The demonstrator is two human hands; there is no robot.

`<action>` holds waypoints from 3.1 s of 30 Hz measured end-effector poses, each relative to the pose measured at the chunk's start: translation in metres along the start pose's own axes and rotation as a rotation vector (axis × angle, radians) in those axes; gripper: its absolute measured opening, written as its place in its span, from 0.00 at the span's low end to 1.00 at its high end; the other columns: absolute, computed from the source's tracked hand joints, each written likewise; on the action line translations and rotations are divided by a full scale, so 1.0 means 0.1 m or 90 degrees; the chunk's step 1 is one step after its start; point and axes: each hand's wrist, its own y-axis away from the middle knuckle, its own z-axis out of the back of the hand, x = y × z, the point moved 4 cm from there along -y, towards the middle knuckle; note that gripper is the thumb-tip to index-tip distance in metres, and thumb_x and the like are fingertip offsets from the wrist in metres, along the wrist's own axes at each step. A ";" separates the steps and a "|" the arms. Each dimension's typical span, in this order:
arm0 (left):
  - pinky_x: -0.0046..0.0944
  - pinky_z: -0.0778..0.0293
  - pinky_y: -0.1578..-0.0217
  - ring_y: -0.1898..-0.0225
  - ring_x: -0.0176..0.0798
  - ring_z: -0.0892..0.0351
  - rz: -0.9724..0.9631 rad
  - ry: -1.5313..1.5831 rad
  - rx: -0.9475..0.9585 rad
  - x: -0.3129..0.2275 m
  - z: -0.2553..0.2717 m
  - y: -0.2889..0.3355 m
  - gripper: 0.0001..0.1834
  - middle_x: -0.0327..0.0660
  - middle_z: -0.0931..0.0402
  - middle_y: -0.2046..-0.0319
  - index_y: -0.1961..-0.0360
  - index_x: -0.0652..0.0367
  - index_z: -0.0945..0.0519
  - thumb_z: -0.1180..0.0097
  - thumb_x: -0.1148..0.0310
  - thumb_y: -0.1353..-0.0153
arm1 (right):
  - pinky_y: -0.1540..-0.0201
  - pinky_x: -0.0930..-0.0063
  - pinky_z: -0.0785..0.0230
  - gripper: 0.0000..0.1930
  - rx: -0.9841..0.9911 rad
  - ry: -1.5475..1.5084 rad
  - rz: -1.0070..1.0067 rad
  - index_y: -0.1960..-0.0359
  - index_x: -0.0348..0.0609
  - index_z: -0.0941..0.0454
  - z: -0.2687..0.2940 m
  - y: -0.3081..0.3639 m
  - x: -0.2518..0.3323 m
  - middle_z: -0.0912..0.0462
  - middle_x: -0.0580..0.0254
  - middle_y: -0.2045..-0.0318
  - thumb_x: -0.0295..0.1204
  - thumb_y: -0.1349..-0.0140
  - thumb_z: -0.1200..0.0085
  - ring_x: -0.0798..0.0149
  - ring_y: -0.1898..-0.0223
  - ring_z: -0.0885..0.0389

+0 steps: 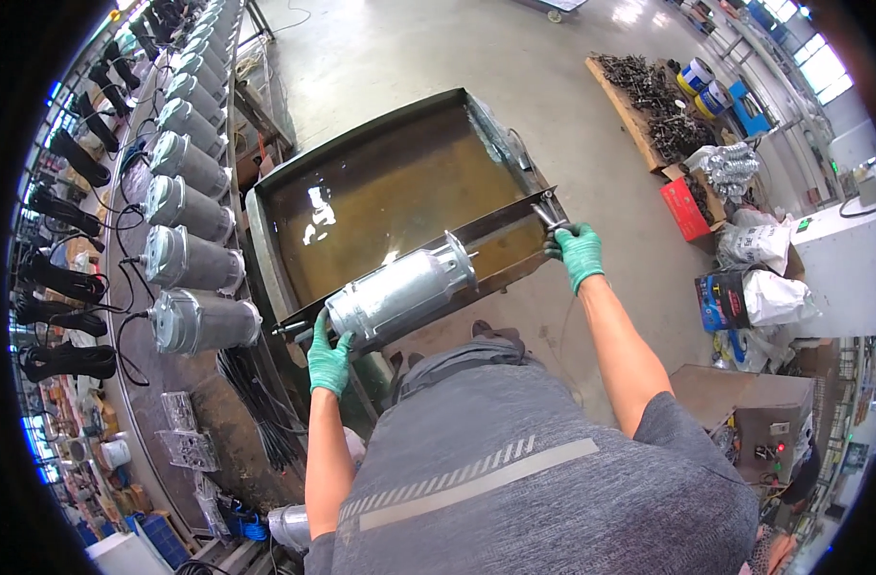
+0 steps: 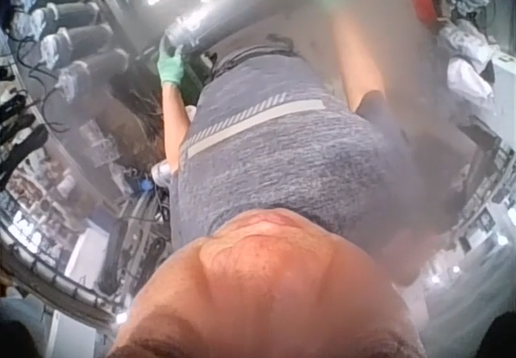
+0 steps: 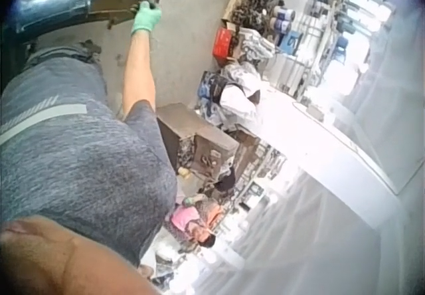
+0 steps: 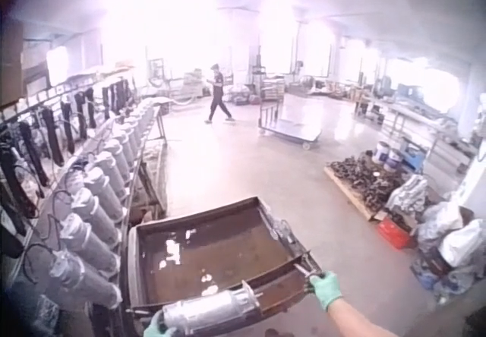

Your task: The person tests industrial pump units for leaks by submerging them in a water tank, rotating them to check for air bubbles, and then placing them back onto a staging area.

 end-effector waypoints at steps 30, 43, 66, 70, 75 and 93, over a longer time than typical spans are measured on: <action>0.56 0.36 0.30 0.27 0.59 0.37 0.607 -0.350 -0.224 1.71 1.87 0.85 0.61 0.54 0.39 0.26 0.22 0.57 0.45 0.32 0.34 0.48 | 0.54 0.63 0.28 0.29 0.607 0.545 0.084 0.44 0.37 0.23 -1.46 -0.07 -0.58 0.16 0.50 0.61 0.54 0.25 0.54 0.58 0.60 0.21; 0.42 0.18 0.60 0.65 0.40 0.15 0.206 0.565 -0.599 1.31 2.09 1.85 0.16 0.41 0.14 0.61 0.52 0.58 0.16 0.35 0.64 0.38 | 0.41 0.70 0.30 0.27 0.677 0.447 -0.252 0.34 0.42 0.27 -1.77 0.11 -0.28 0.19 0.66 0.47 0.42 0.29 0.47 0.66 0.47 0.23; 0.46 0.17 0.48 0.55 0.50 0.13 -0.277 0.374 -0.660 -2.35 4.00 4.51 0.26 0.57 0.16 0.54 0.45 0.74 0.22 0.52 0.57 0.26 | 0.54 0.71 0.27 0.19 0.960 0.282 -0.344 0.46 0.40 0.24 -3.53 3.92 -1.66 0.19 0.65 0.59 0.40 0.32 0.45 0.68 0.61 0.22; 0.43 0.21 0.48 0.58 0.48 0.15 -0.010 0.176 -0.846 -2.12 3.91 4.59 0.25 0.51 0.14 0.60 0.46 0.73 0.21 0.48 0.57 0.28 | 0.59 0.73 0.28 0.16 0.944 0.261 -0.376 0.49 0.43 0.23 -3.69 4.57 -2.12 0.20 0.67 0.59 0.40 0.30 0.44 0.70 0.64 0.24; 0.34 0.20 0.52 0.58 0.35 0.14 0.182 -0.342 -0.857 -1.74 3.87 4.67 0.26 0.40 0.14 0.56 0.39 0.60 0.21 0.30 0.67 0.39 | 0.53 0.69 0.31 0.21 0.910 0.329 -0.309 0.47 0.39 0.26 -3.73 4.79 -2.39 0.23 0.63 0.56 0.45 0.29 0.44 0.68 0.58 0.29; 0.58 0.50 0.23 0.33 0.46 0.26 0.166 -1.075 -0.506 -1.47 4.53 3.97 0.13 0.38 0.17 0.52 0.60 0.44 0.13 0.44 0.71 0.42 | 0.54 0.53 0.19 0.28 1.040 0.428 -0.446 0.40 0.37 0.28 -3.91 3.42 -1.60 0.19 0.48 0.52 0.51 0.24 0.55 0.52 0.57 0.17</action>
